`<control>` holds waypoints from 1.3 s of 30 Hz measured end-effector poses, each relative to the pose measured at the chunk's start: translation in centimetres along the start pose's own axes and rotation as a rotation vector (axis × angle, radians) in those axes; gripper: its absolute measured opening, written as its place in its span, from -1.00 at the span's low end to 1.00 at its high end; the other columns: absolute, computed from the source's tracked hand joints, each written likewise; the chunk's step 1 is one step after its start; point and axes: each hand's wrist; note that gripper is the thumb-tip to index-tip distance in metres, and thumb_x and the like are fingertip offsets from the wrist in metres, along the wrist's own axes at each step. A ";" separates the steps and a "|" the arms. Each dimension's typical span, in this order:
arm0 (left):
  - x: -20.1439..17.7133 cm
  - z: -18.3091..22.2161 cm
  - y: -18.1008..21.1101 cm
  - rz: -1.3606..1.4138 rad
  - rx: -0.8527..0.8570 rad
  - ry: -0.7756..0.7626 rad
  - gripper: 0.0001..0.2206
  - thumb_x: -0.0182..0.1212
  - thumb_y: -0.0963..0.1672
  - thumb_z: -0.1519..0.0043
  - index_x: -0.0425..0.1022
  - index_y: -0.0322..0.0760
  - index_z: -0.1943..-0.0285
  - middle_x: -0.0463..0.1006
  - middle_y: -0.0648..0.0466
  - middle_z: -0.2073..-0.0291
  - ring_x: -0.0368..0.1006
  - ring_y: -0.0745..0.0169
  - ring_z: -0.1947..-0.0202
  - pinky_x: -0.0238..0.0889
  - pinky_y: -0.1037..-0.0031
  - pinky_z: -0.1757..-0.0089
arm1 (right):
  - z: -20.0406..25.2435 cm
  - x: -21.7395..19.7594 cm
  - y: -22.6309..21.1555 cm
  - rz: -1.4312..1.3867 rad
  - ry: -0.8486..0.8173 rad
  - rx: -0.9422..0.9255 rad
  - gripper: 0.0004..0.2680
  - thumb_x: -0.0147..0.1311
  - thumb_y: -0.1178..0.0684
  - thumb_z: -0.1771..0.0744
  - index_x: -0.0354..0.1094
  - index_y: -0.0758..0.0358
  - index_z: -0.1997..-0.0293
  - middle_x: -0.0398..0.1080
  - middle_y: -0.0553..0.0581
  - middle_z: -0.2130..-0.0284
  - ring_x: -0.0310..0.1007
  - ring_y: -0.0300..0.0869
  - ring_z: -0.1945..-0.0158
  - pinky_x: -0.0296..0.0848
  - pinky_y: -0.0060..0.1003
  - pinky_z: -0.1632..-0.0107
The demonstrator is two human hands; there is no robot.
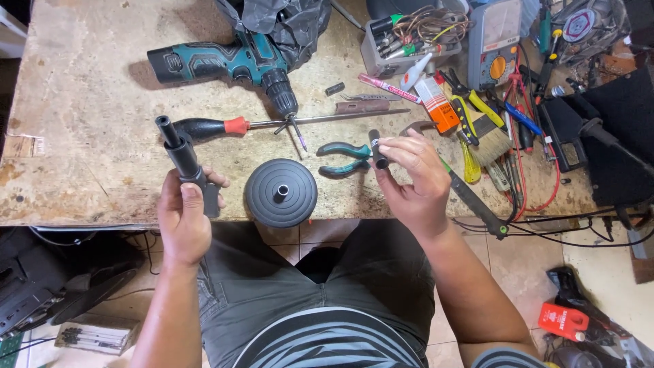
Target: Assembling a plastic mount by connecting a circular base to a support arm on a repair bench.
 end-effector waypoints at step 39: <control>-0.2 0.1 -0.3 0.022 -0.026 -0.006 -0.63 -0.19 0.05 -0.48 0.30 -0.32 -0.11 0.54 -0.17 0.19 0.49 0.26 0.40 0.36 0.61 0.40 | 4.9 0.1 2.8 -1.367 0.088 1.050 -0.63 0.07 0.29 -0.33 0.23 0.36 -0.33 0.49 0.54 0.07 0.63 0.12 0.01 0.66 -0.09 -0.04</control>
Point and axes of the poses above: each hand's wrist, its own z-axis away from the middle knuckle, its own x-axis out of the palm, y = z × x
